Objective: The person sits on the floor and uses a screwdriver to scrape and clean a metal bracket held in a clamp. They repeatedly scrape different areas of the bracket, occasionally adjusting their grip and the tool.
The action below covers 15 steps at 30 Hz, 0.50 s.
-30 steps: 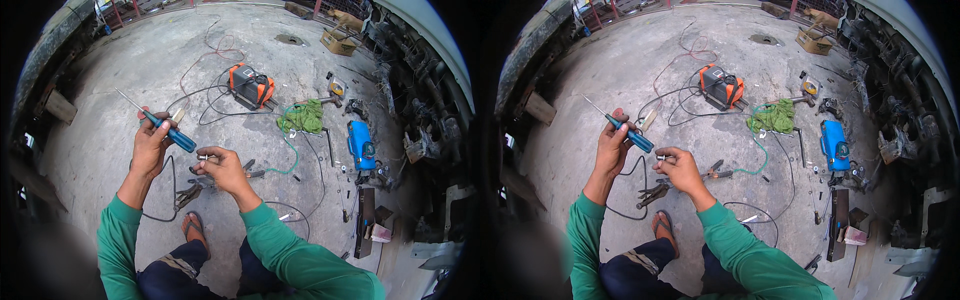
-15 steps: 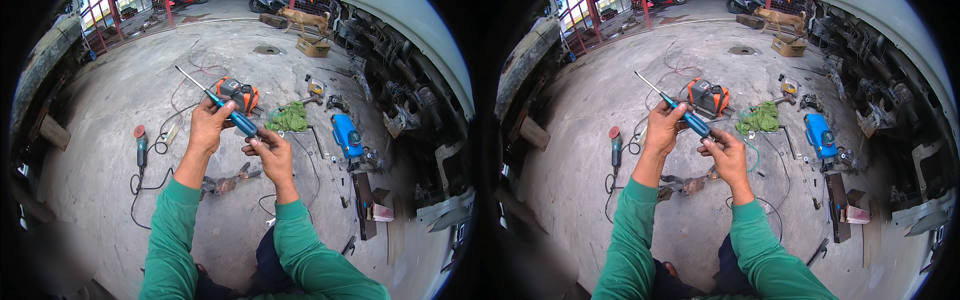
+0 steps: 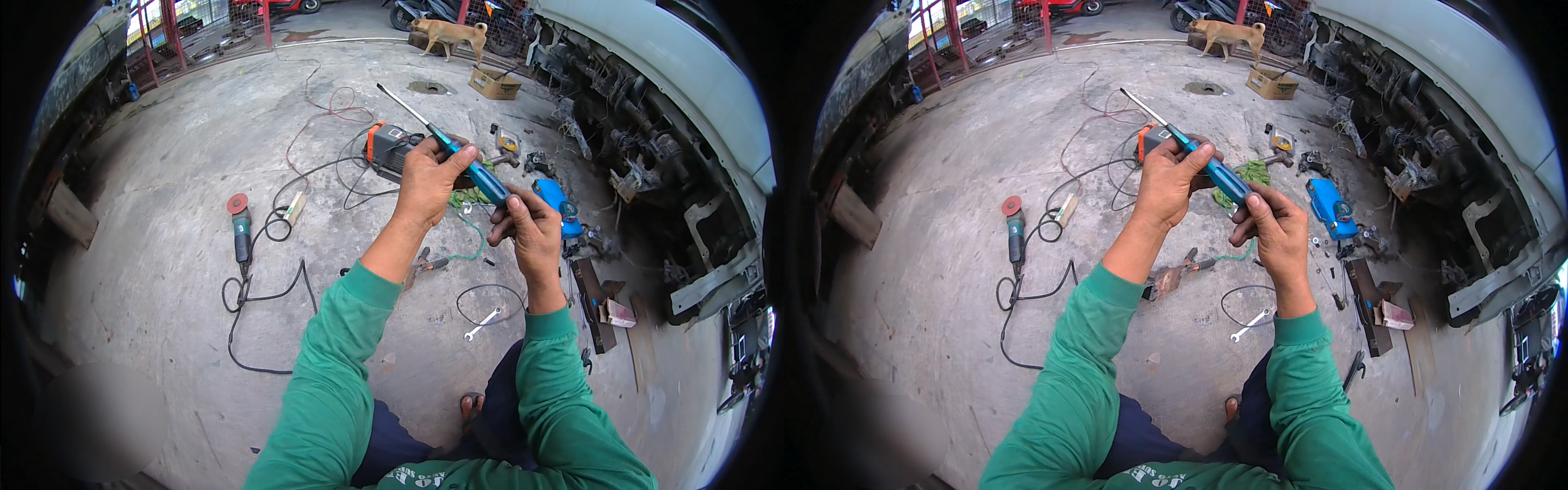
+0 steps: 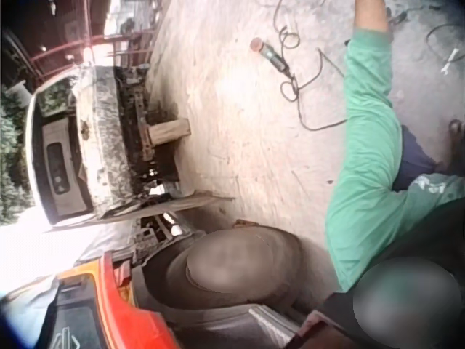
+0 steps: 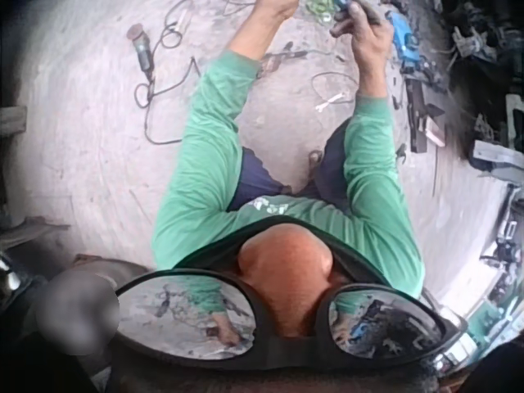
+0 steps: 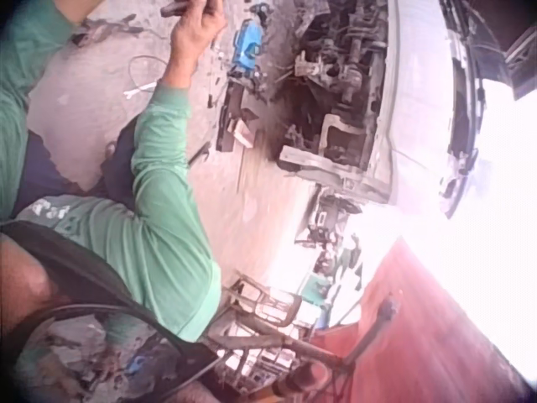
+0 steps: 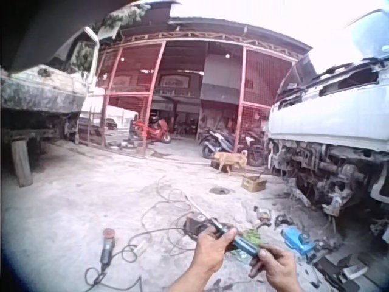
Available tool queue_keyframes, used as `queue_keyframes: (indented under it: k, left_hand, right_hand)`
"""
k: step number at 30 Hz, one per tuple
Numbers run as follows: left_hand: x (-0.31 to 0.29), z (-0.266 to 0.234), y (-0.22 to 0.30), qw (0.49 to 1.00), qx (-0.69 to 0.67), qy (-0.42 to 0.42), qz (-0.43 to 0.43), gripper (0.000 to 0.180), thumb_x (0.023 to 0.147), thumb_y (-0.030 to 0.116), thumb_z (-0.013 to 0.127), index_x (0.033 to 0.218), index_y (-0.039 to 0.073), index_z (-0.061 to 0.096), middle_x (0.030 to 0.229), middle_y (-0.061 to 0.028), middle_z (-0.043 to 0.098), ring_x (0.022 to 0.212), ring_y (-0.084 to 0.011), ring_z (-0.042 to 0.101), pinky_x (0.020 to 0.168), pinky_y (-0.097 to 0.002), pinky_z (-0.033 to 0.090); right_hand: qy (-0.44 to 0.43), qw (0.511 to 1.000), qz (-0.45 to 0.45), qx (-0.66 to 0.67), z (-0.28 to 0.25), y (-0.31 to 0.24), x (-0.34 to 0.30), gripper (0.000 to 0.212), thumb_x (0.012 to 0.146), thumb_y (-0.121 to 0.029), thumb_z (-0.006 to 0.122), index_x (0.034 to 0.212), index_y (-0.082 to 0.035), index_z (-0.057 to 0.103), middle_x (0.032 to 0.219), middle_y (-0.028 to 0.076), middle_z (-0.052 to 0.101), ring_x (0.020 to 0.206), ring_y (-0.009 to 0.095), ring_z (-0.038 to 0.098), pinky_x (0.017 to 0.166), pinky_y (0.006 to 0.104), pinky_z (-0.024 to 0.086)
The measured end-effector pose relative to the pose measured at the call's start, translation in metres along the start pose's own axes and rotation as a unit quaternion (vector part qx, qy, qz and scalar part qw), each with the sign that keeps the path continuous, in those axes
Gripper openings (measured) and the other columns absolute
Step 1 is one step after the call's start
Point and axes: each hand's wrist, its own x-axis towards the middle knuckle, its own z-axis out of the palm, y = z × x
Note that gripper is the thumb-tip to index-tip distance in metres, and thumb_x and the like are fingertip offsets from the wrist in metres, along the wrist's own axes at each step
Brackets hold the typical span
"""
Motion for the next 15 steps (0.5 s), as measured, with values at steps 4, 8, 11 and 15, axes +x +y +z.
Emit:
queue_keyframes:
  k: [4, 8, 11, 15]
  left_hand:
    - [-0.012, -0.021, 0.018, 0.997, -0.075, 0.013, -0.031, 0.028, 0.097, 0.022, 0.077, 0.114, 0.002, 0.064, 0.103, -0.0119, 0.073, 0.09, -0.0218, 0.074, 0.078, -0.0382, 0.065]
    - [-0.016, -0.033, 0.024, 0.994, -0.103, 0.036, -0.026, 0.025, 0.099, 0.021, 0.075, 0.112, 0.004, 0.063, 0.1, -0.0087, 0.072, 0.09, -0.0211, 0.072, 0.077, -0.038, 0.062]
    - [-0.015, -0.034, 0.023, 0.988, -0.148, 0.045, -0.021, 0.023, 0.1, 0.021, 0.074, 0.11, 0.005, 0.061, 0.098, -0.0083, 0.07, 0.089, -0.0203, 0.07, 0.079, -0.0379, 0.06]
    - [-0.013, -0.034, 0.02, 0.983, -0.173, 0.053, 0.013, 0.02, 0.1, 0.016, 0.071, 0.108, 0.004, 0.059, 0.094, -0.009, 0.068, 0.086, -0.0196, 0.068, 0.08, -0.0367, 0.056]
  right_hand:
    - [0.025, 0.998, -0.041, -0.029, 0.036, 0.002, 0.0, 0.039, 0.107, -0.023, 0.063, 0.13, 0.009, 0.065, 0.08, 0.012, 0.069, 0.056, 0.017, 0.067, 0.05, 0.0265, 0.052]
    - [0.024, 0.998, -0.053, -0.037, 0.056, 0.007, 0.005, 0.043, 0.11, -0.03, 0.056, 0.13, 0.006, 0.066, 0.08, 0.012, 0.07, 0.058, 0.015, 0.066, 0.05, 0.026, 0.05]
    - [0.037, 0.999, -0.022, 0.017, 0.065, 0.004, 0.014, 0.06, 0.112, -0.048, 0.045, 0.123, 0.006, 0.069, 0.081, 0.012, 0.07, 0.061, 0.016, 0.068, 0.053, 0.0272, 0.053]
    - [0.076, 0.996, -0.042, 0.024, 0.088, -0.003, 0.034, 0.068, 0.111, -0.056, 0.04, 0.105, 0.005, 0.071, 0.081, 0.011, 0.07, 0.062, 0.015, 0.065, 0.054, 0.0271, 0.051]
